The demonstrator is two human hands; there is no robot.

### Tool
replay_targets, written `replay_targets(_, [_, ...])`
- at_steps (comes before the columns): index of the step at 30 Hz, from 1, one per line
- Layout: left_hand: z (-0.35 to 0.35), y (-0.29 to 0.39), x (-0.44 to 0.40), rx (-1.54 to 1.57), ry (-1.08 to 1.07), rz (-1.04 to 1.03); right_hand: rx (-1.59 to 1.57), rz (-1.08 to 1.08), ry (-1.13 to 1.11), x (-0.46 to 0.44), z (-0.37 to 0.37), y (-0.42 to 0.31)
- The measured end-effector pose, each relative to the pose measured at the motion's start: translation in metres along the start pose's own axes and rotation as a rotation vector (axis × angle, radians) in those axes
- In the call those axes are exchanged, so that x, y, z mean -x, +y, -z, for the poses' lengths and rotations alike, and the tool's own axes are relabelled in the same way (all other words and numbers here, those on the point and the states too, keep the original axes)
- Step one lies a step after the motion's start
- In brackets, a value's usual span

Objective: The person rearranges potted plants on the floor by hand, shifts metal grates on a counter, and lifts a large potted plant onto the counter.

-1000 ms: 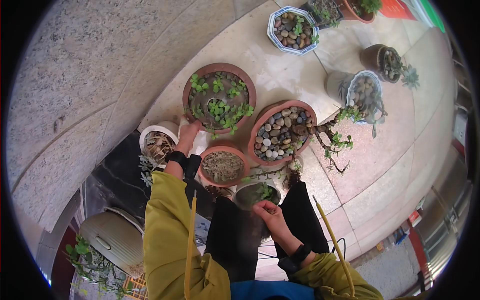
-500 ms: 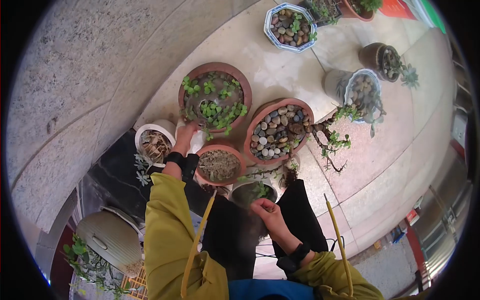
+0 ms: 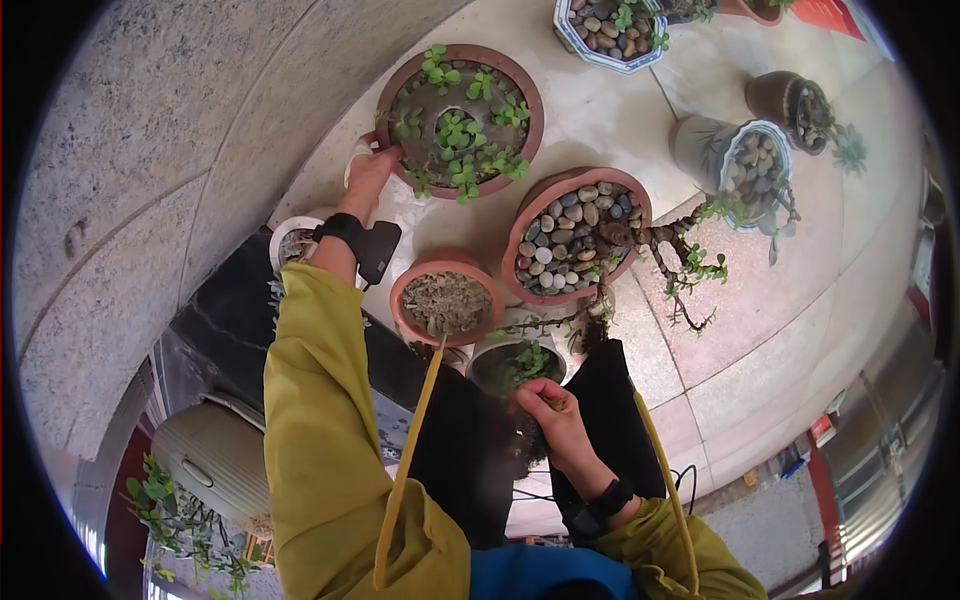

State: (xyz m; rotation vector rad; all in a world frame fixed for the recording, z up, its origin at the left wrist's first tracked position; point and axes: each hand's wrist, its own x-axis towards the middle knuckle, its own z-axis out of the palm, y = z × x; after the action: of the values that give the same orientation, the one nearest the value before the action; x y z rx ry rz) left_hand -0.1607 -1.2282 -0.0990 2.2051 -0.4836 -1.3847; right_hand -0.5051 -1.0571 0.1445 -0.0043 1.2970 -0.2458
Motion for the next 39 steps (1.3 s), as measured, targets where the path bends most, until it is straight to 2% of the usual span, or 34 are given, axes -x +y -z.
replay_targets(4, [0.007,-0.002,-0.021,0.049,-0.044,-0.076,0.016,-0.007,-0.006,-0.003,-0.004,0.004])
replay_targets(5, [0.008,-0.006,-0.017,0.047,-0.034,-0.073,0.018,-0.002,-0.006,-0.004,-0.005,0.004])
replay_targets(7, [0.009,-0.019,-0.003,0.265,-0.021,-0.119,0.042,0.000,-0.011,-0.004,-0.009,0.003])
replay_targets(9, [0.011,-0.028,0.012,0.239,-0.057,-0.105,0.076,0.033,0.018,-0.008,-0.011,0.003])
replay_targets(11, [-0.001,-0.018,0.041,0.308,-0.221,0.120,0.082,0.033,0.012,-0.008,-0.010,0.004])
replay_targets(15, [-0.016,-0.024,0.045,0.283,-0.189,0.010,0.073,0.017,0.012,-0.005,-0.007,0.000])
replay_targets(22, [-0.022,-0.010,0.028,0.302,-0.171,-0.028,0.057,-0.030,-0.008,-0.001,-0.008,0.001])
replay_targets(26, [-0.026,-0.004,0.017,0.335,-0.201,-0.038,0.077,-0.001,-0.006,-0.004,-0.008,0.007])
replay_targets(30, [-0.025,-0.007,0.023,0.345,-0.198,-0.139,0.087,0.036,-0.004,-0.007,-0.007,0.016])
replay_targets(33, [-0.015,-0.029,0.068,0.378,-0.156,-0.168,0.088,0.017,0.025,-0.005,-0.006,0.021])
replay_targets(35, [0.001,-0.051,0.108,0.142,-0.210,-0.179,0.105,0.001,0.012,-0.001,-0.003,0.028])
replay_targets(36, [0.004,-0.074,0.128,0.103,-0.141,-0.231,0.119,-0.011,0.011,0.000,-0.001,0.034])
replay_targets(37, [0.008,-0.087,0.154,0.156,-0.071,-0.196,0.132,-0.019,0.002,-0.002,-0.001,0.037])
replay_targets(38, [0.011,-0.103,0.177,0.080,0.006,-0.202,0.127,-0.016,0.000,-0.001,-0.002,0.038])
replay_targets(39, [0.013,-0.117,0.203,0.333,0.022,-0.082,0.140,0.023,0.006,-0.001,-0.004,0.041])
